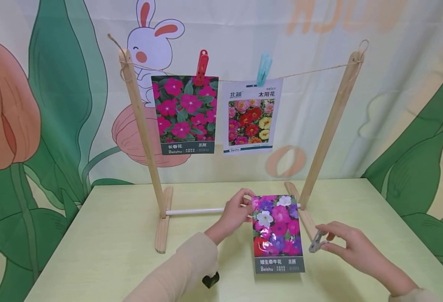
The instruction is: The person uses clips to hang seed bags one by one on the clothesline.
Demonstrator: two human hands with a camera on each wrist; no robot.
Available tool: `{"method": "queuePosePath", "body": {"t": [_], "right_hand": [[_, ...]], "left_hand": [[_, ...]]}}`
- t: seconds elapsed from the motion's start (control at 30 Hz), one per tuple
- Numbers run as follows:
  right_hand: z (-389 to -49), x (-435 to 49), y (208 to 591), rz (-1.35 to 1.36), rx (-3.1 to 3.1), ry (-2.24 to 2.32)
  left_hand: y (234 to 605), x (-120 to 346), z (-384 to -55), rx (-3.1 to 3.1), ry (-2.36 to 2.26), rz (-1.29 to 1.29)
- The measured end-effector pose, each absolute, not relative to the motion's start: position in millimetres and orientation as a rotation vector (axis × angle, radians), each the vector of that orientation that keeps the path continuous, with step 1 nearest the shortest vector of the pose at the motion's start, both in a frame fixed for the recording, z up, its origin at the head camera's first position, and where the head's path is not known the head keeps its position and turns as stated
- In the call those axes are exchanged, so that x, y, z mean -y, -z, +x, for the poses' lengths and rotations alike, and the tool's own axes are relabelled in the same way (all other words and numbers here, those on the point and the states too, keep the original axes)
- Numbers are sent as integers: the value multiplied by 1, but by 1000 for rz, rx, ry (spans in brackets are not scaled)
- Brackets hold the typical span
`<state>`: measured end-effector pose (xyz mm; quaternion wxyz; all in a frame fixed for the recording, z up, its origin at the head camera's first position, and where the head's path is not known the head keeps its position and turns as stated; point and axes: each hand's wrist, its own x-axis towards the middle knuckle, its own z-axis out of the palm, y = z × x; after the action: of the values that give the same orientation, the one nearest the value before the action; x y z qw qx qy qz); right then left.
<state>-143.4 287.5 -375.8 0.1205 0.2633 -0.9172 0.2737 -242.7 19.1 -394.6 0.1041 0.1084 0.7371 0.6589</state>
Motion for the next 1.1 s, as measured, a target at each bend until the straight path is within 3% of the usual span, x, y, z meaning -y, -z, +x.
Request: {"method": "queuePosePath", "body": {"t": [0.37,1.1], "right_hand": [[-150,-288,361,754,2621,-719],[-163,-292,328,722,2506,-578]], "left_hand": [[395,-20,-251,-2226,-1942,347],[358,-29,-256,-2298,-1922,344]]}}
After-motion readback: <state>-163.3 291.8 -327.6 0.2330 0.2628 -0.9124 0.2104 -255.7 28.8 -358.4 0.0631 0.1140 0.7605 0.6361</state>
